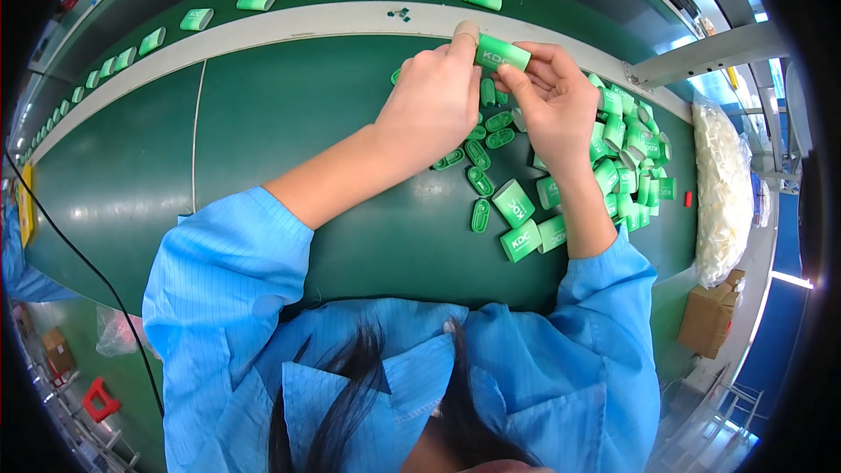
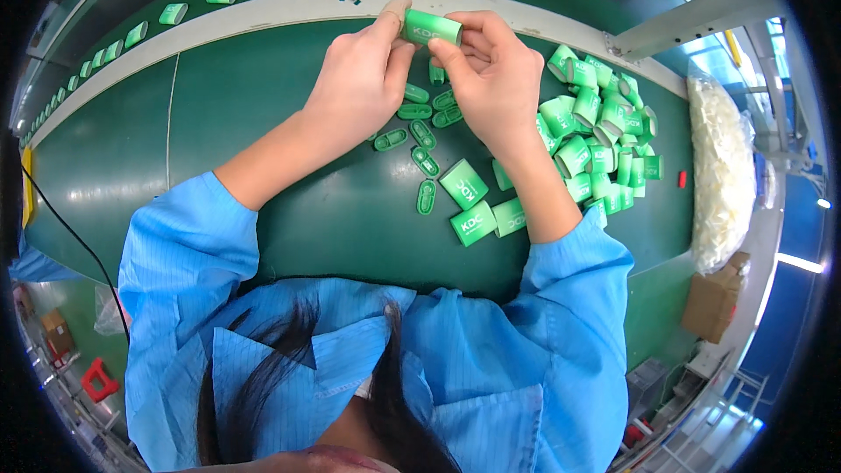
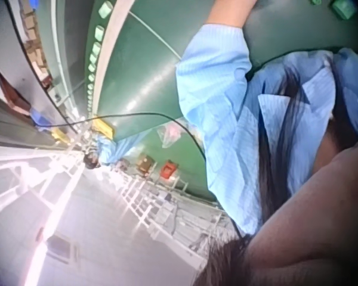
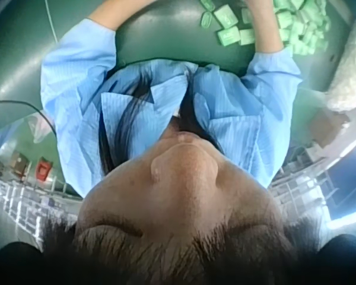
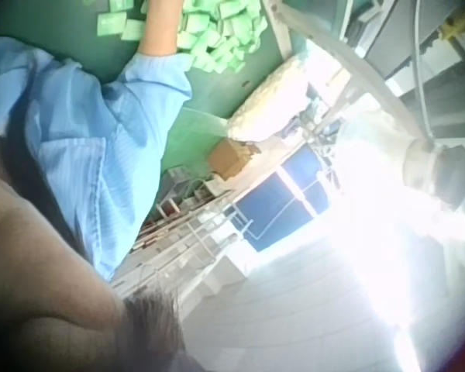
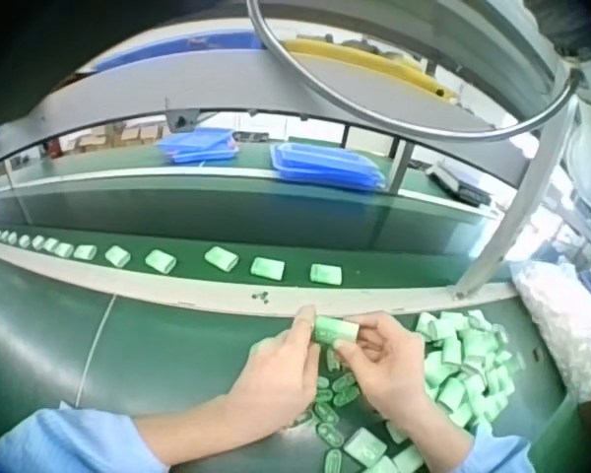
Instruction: The person assembles green plastic capsule halves by hand on a green factory table. They pick up two halves, press them together to form a complete capsule, and place the finished unit onto a conveyor belt. The process is repeated continuously with a pile of loose halves nearby.
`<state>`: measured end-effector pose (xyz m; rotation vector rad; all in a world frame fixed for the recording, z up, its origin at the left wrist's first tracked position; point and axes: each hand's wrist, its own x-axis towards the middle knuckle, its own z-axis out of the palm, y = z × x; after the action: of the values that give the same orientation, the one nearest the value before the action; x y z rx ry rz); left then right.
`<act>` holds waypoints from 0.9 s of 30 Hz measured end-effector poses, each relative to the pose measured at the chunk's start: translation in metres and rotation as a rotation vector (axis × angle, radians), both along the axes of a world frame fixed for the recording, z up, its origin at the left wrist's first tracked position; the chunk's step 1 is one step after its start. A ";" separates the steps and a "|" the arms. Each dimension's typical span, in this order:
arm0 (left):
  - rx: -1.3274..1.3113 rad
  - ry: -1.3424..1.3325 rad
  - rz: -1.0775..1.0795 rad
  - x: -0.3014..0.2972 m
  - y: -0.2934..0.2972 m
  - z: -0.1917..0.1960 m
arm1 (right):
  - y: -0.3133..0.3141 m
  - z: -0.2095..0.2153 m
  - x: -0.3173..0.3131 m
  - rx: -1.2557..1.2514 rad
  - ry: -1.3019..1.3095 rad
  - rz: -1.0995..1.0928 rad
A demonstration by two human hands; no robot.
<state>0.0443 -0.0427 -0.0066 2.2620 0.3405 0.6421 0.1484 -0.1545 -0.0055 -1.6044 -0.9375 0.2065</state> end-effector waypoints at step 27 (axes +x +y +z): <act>0.595 0.093 -0.388 0.033 0.022 -0.009 | -0.051 0.024 0.008 -0.720 -0.873 0.190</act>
<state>0.0770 -0.0205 -0.0159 2.8190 -0.2867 0.4703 0.1564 -0.2059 0.0186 -2.3281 -1.8320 -0.0586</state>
